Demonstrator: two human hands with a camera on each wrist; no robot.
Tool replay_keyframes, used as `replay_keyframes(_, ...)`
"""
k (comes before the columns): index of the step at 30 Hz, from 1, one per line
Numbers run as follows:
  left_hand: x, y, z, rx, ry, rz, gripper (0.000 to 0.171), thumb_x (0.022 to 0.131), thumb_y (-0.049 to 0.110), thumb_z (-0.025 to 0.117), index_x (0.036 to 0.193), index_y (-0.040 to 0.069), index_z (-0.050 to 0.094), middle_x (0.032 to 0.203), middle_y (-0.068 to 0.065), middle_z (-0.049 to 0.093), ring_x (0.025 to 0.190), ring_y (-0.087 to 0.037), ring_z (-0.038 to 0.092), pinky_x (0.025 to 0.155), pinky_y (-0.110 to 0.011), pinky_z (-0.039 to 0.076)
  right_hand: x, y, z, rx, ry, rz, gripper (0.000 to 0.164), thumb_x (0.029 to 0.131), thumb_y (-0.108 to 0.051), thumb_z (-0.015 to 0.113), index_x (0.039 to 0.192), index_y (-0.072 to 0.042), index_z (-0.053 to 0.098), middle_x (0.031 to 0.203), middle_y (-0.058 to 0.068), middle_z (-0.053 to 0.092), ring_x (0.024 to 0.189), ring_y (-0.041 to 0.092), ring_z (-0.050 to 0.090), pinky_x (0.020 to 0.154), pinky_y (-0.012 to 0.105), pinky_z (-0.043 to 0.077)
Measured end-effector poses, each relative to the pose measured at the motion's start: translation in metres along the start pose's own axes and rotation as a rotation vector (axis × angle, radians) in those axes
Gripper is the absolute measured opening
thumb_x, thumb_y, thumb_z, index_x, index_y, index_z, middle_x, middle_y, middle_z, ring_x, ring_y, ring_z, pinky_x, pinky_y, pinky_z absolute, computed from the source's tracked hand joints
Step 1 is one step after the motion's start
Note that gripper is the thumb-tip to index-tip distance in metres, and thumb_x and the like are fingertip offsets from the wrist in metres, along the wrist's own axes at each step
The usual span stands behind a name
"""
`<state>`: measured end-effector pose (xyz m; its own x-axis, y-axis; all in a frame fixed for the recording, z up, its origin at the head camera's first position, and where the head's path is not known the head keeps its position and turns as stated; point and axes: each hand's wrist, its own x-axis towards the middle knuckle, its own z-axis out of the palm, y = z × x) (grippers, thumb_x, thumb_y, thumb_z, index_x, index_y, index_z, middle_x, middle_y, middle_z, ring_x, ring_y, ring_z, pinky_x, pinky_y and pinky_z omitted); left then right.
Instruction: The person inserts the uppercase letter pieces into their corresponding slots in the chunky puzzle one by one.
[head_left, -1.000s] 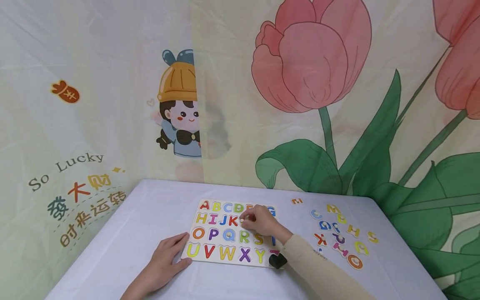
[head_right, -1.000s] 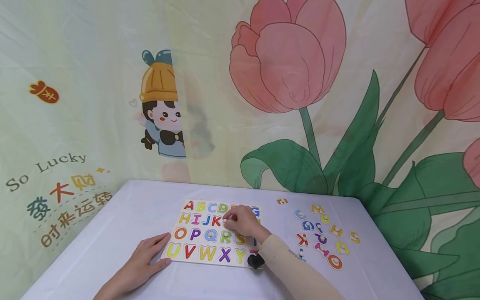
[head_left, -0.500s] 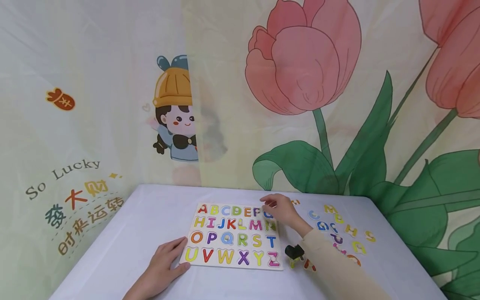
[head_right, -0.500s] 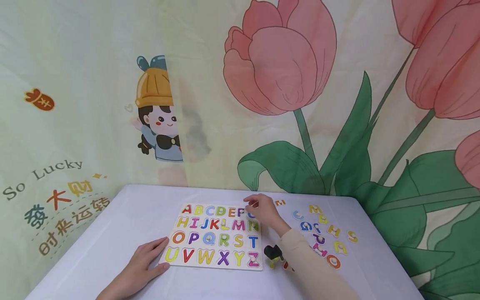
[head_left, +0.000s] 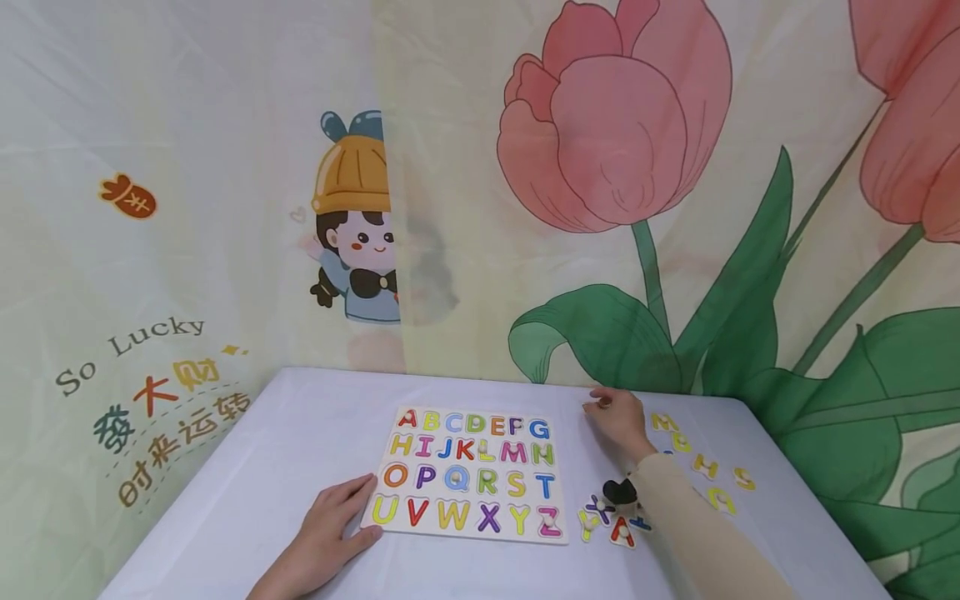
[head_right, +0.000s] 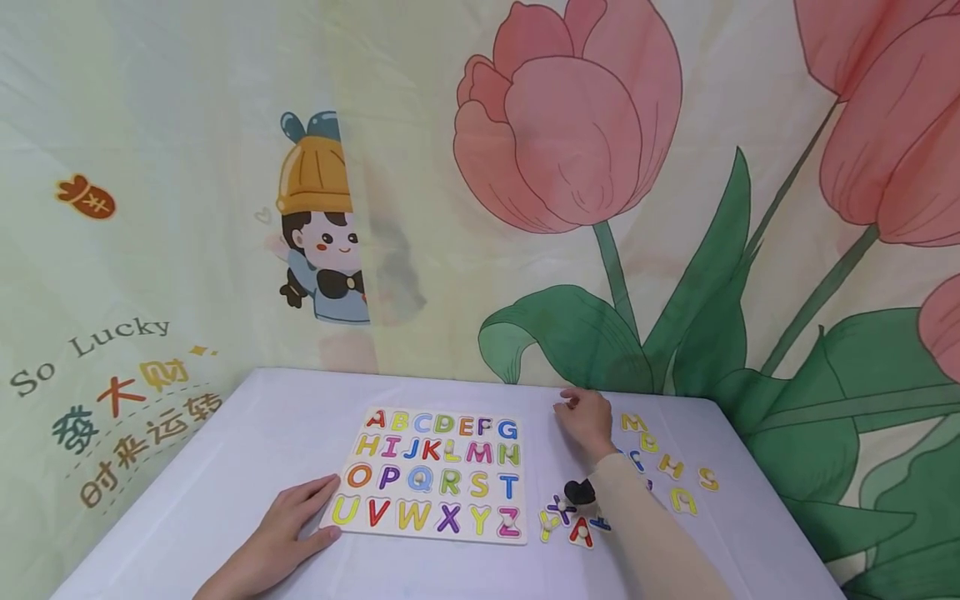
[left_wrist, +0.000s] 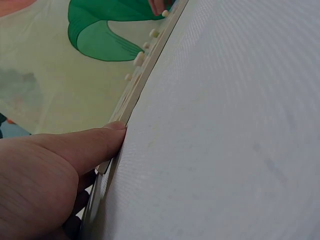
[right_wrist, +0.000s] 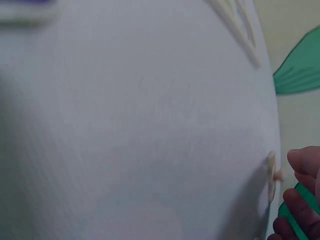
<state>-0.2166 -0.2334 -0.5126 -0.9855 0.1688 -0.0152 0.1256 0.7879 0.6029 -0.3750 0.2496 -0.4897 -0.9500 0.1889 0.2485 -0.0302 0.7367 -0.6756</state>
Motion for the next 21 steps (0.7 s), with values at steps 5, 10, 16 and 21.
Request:
replay_keyframes(5, 0.0, -0.0007, 0.0006, 0.003, 0.0, -0.004, 0.083, 0.092, 0.046, 0.081, 0.16, 0.009, 0.049, 0.166, -0.005, 0.043, 0.152, -0.033, 0.034, 0.121, -0.063, 0.035, 0.0001, 0.0041, -0.0027, -0.056, -0.004, 0.057, 0.036, 0.096, -0.023, 0.079, 0.119, 0.004, 0.075, 0.104, 0.018, 0.07, 0.095, 0.033, 0.06, 0.079, 0.041, 0.052)
replay_keyframes(10, -0.001, -0.0007, -0.0011, 0.002, 0.006, 0.002, 0.083, 0.092, 0.047, 0.081, 0.16, 0.009, 0.049, 0.166, -0.005, 0.044, 0.151, -0.034, 0.034, 0.12, -0.064, 0.035, 0.0021, 0.0019, -0.0005, -0.054, 0.006, 0.057, 0.036, 0.094, -0.025, 0.081, 0.112, 0.006, 0.077, 0.098, 0.019, 0.072, 0.095, 0.035, 0.06, 0.081, 0.044, 0.048)
replay_keyframes(16, 0.0, -0.0007, -0.0022, -0.002, 0.009, 0.023, 0.084, 0.093, 0.048, 0.08, 0.159, 0.008, 0.049, 0.166, -0.006, 0.044, 0.151, -0.035, 0.034, 0.12, -0.065, 0.035, 0.0032, 0.0013, 0.0031, -0.068, 0.045, 0.079, 0.033, 0.093, -0.025, 0.083, 0.106, 0.005, 0.078, 0.094, 0.018, 0.073, 0.094, 0.035, 0.06, 0.082, 0.045, 0.048)
replay_keyframes(21, -0.0005, -0.0012, -0.0006, -0.002, 0.003, 0.008, 0.083, 0.093, 0.046, 0.08, 0.16, 0.009, 0.049, 0.166, -0.005, 0.043, 0.152, -0.034, 0.033, 0.121, -0.063, 0.034, 0.0011, -0.0015, 0.0047, -0.077, 0.072, 0.091, 0.031, 0.092, -0.023, 0.085, 0.102, 0.005, 0.08, 0.096, 0.019, 0.078, 0.094, 0.036, 0.066, 0.084, 0.048, 0.052)
